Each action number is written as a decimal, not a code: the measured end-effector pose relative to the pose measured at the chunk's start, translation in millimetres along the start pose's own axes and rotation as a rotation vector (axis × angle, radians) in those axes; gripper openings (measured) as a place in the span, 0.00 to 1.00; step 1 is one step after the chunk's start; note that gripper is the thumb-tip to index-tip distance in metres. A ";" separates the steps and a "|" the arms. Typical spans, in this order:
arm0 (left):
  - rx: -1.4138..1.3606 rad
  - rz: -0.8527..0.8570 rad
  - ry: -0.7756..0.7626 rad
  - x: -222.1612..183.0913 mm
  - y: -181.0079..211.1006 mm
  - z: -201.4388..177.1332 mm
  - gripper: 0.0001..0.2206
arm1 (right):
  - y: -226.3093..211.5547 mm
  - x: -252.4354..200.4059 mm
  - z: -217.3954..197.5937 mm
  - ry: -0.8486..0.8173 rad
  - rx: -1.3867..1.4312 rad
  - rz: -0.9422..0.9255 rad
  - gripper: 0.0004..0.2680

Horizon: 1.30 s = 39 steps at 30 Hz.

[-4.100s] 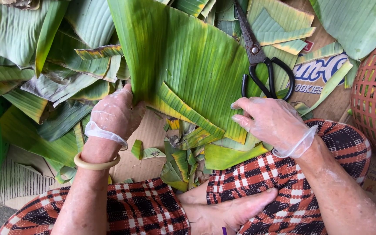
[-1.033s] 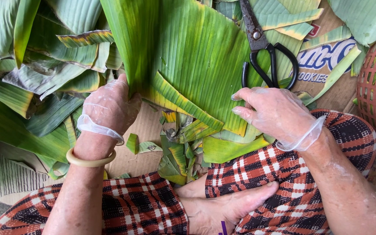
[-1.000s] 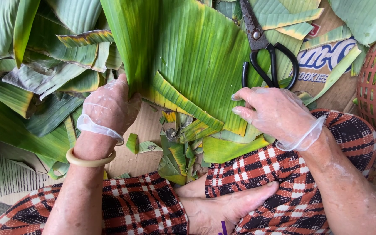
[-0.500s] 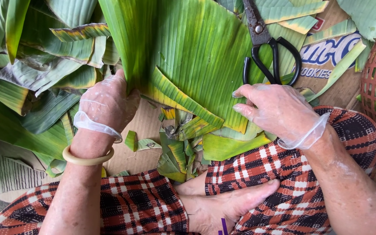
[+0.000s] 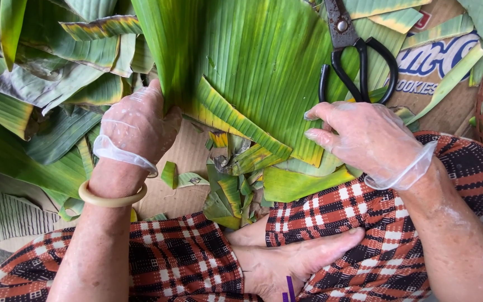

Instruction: Trimming and preparing banana leaves into uniform shapes using scissors

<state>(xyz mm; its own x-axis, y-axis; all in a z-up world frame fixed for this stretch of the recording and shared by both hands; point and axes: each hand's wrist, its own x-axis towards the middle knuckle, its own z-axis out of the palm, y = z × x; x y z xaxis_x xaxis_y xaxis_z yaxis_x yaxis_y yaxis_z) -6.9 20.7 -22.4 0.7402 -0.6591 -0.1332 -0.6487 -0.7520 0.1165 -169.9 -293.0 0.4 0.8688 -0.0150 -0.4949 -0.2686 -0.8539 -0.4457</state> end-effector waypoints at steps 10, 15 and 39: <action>-0.010 0.009 0.016 -0.3 0.2 -0.1 0.13 | 0.0 -0.5 0.0 -0.003 0.000 -0.020 0.13; -0.026 0.002 -0.002 0.3 1.3 -2.3 0.13 | -2.0 0.4 -1.3 -0.030 -0.013 0.017 0.13; 0.029 0.033 -0.006 -0.6 0.5 -1.8 0.13 | -3.1 -0.5 -2.0 -0.048 -0.009 0.034 0.13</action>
<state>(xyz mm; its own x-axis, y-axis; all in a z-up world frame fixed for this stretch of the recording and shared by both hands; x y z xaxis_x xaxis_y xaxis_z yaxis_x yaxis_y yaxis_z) -7.4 20.7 -20.5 0.7170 -0.6837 -0.1361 -0.6779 -0.7293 0.0922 -168.6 -291.4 3.6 0.8380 -0.0193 -0.5453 -0.2940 -0.8579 -0.4214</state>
